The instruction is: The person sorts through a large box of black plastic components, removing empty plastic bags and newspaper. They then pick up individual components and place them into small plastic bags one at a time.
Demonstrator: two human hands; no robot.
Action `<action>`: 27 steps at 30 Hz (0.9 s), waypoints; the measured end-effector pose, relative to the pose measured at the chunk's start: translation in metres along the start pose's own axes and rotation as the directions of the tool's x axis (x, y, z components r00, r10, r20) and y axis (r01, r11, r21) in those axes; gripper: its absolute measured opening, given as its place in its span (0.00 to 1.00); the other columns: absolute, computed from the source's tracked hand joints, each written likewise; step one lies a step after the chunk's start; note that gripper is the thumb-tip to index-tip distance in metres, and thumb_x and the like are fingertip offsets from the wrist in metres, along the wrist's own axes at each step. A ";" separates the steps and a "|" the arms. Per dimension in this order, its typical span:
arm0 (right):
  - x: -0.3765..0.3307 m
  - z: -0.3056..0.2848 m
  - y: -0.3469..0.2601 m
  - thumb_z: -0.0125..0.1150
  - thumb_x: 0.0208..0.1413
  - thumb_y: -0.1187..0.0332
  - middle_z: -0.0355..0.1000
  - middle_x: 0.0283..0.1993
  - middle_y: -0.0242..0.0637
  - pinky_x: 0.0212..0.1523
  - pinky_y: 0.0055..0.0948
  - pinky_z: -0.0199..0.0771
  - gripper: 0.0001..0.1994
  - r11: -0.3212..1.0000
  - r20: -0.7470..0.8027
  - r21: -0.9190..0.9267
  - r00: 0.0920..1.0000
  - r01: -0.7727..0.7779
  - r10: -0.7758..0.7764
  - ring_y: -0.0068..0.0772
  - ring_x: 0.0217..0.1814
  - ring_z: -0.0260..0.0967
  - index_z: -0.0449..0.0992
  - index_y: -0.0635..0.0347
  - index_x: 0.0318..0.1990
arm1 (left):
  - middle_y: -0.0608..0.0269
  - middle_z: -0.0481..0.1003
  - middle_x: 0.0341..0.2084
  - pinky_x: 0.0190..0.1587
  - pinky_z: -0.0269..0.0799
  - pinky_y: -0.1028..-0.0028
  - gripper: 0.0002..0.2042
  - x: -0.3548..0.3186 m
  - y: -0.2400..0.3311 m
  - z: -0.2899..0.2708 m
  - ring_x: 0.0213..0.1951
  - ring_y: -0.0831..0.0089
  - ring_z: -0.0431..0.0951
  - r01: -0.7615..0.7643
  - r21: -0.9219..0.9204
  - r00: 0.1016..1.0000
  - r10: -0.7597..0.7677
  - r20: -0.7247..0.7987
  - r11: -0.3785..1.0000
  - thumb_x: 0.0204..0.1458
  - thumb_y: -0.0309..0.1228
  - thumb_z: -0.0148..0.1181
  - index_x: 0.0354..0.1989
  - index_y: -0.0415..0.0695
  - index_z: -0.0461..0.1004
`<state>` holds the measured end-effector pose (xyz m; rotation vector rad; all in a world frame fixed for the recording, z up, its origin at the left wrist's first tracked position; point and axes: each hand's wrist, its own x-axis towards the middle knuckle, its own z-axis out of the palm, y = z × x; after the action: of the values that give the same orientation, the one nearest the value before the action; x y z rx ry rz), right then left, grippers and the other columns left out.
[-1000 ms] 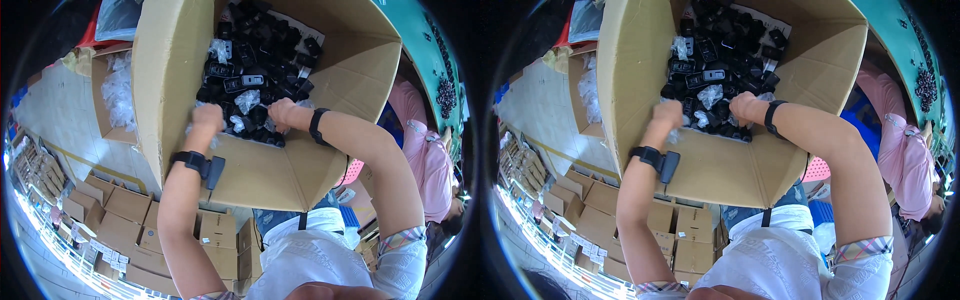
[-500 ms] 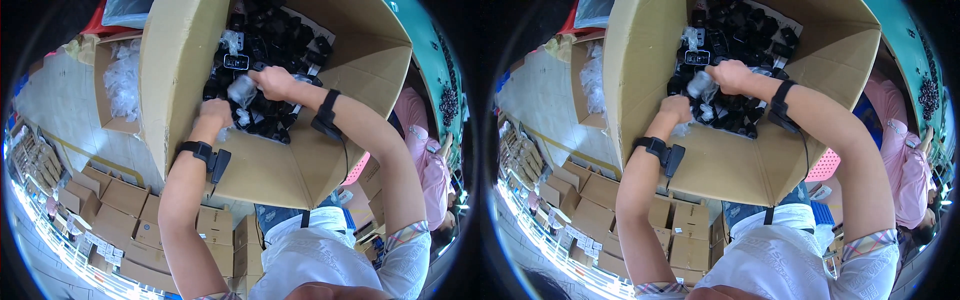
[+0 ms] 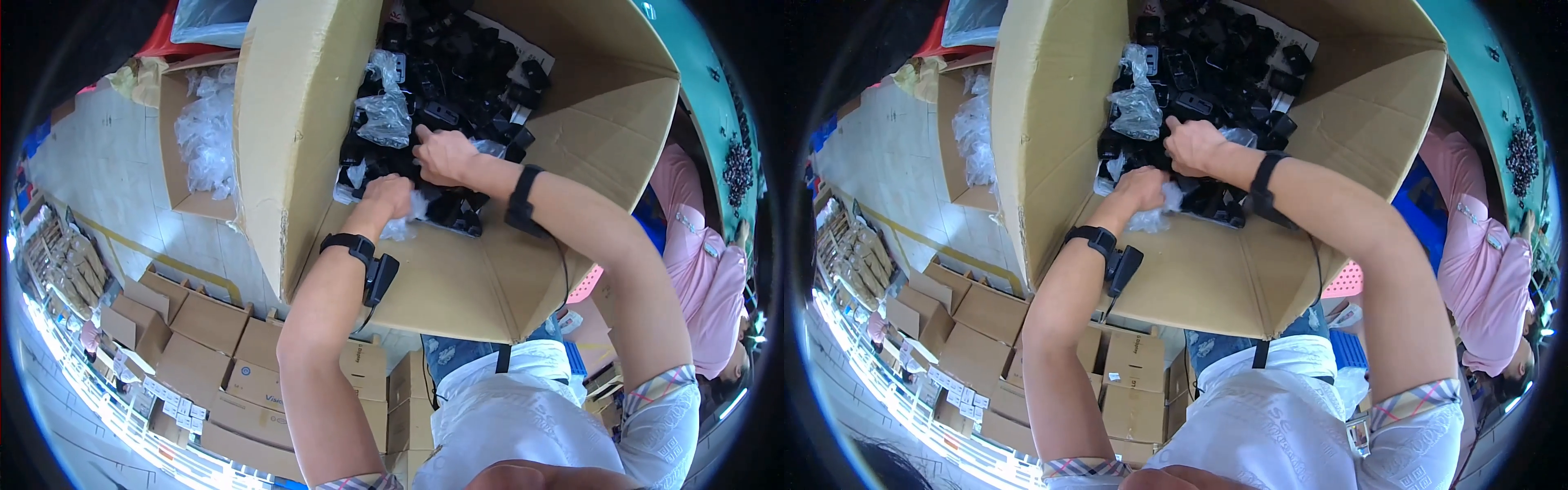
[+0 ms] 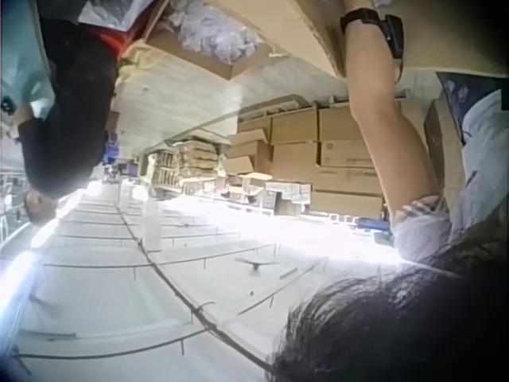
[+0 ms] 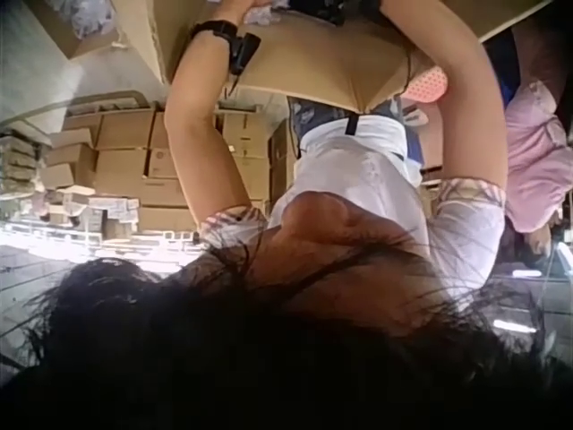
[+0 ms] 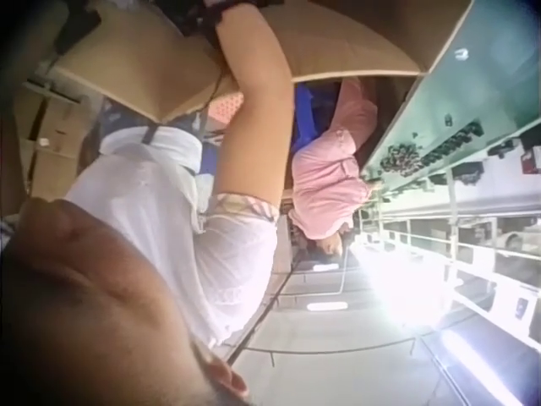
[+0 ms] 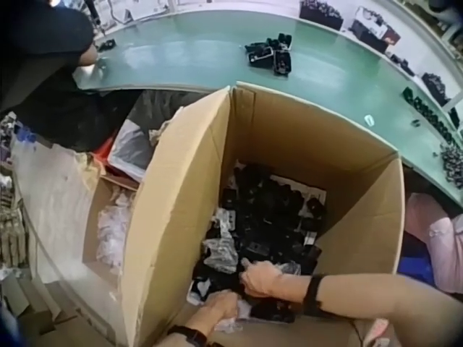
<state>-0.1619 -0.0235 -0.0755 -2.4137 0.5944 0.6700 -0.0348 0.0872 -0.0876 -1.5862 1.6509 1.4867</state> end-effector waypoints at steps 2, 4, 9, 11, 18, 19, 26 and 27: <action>-0.010 -0.021 0.012 0.63 0.44 0.65 0.66 0.48 0.40 0.32 0.40 0.78 0.08 0.966 -0.211 0.053 0.948 0.254 -0.238 0.41 0.44 0.73 0.77 0.59 0.30 | 0.51 0.74 0.50 0.54 0.71 0.61 0.16 -0.010 0.011 -0.036 0.52 0.56 0.75 0.152 0.035 0.987 -0.154 0.049 0.988 0.50 0.34 0.53 0.47 0.42 0.76; -0.011 -0.037 0.013 0.64 0.42 0.67 0.63 0.51 0.39 0.34 0.38 0.79 0.09 0.954 -0.307 0.042 0.913 0.296 -0.270 0.39 0.48 0.70 0.75 0.60 0.31 | 0.52 0.75 0.51 0.53 0.71 0.63 0.15 -0.017 0.011 -0.057 0.52 0.57 0.76 0.293 0.082 0.949 -0.300 0.093 0.953 0.52 0.34 0.52 0.44 0.43 0.78; 0.041 -0.020 -0.008 0.61 0.45 0.69 0.65 0.53 0.42 0.37 0.35 0.79 0.11 0.972 -0.451 -0.006 0.867 0.235 -0.212 0.42 0.45 0.71 0.75 0.61 0.37 | 0.48 0.76 0.47 0.51 0.73 0.64 0.16 0.006 -0.029 -0.021 0.50 0.58 0.77 0.586 -0.103 0.776 -0.593 -0.214 0.804 0.55 0.34 0.51 0.49 0.40 0.73; 0.049 -0.014 0.012 0.60 0.45 0.69 0.71 0.48 0.46 0.37 0.39 0.78 0.13 0.991 -0.459 -0.029 0.879 0.134 -0.132 0.47 0.43 0.73 0.73 0.60 0.39 | 0.46 0.76 0.46 0.50 0.74 0.63 0.17 0.018 -0.017 -0.018 0.50 0.57 0.77 0.528 -0.104 0.809 -0.536 -0.241 0.843 0.54 0.34 0.52 0.50 0.40 0.71; 0.050 -0.059 0.030 0.61 0.42 0.65 0.74 0.31 0.52 0.39 0.46 0.74 0.29 0.860 -0.400 0.507 0.900 0.061 0.172 0.58 0.36 0.73 0.64 0.49 0.57 | 0.49 0.77 0.46 0.49 0.75 0.62 0.15 0.003 -0.031 -0.028 0.49 0.56 0.78 0.468 -0.077 0.862 -0.474 -0.182 0.880 0.52 0.31 0.55 0.46 0.38 0.77; 0.055 -0.065 0.031 0.61 0.42 0.65 0.74 0.31 0.52 0.39 0.46 0.74 0.29 0.862 -0.404 0.503 0.900 0.070 0.163 0.58 0.36 0.73 0.64 0.49 0.57 | 0.48 0.77 0.46 0.49 0.75 0.62 0.15 0.004 -0.033 -0.029 0.49 0.56 0.78 0.483 -0.088 0.854 -0.490 -0.174 0.871 0.53 0.31 0.55 0.47 0.37 0.75; 0.086 -0.052 0.041 0.64 0.45 0.63 0.75 0.39 0.49 0.42 0.45 0.76 0.27 0.933 -0.199 0.256 0.931 -0.252 0.306 0.52 0.40 0.74 0.69 0.47 0.57 | 0.43 0.76 0.44 0.48 0.75 0.60 0.20 0.014 -0.019 -0.012 0.48 0.55 0.78 0.485 -0.123 0.835 -0.500 -0.227 0.866 0.52 0.31 0.56 0.53 0.37 0.65; 0.087 -0.044 0.043 0.64 0.45 0.61 0.74 0.40 0.48 0.43 0.45 0.76 0.23 0.945 -0.336 0.251 0.896 -0.211 0.290 0.51 0.41 0.74 0.72 0.51 0.52 | 0.45 0.76 0.45 0.49 0.75 0.60 0.18 0.016 -0.018 -0.015 0.48 0.54 0.78 0.469 -0.190 0.832 -0.504 -0.233 0.862 0.51 0.30 0.58 0.50 0.38 0.70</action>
<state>-0.1034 -0.1051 -0.1108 -2.2937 1.0922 0.2289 -0.0173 0.0706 -0.1036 -2.1667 1.1527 1.1528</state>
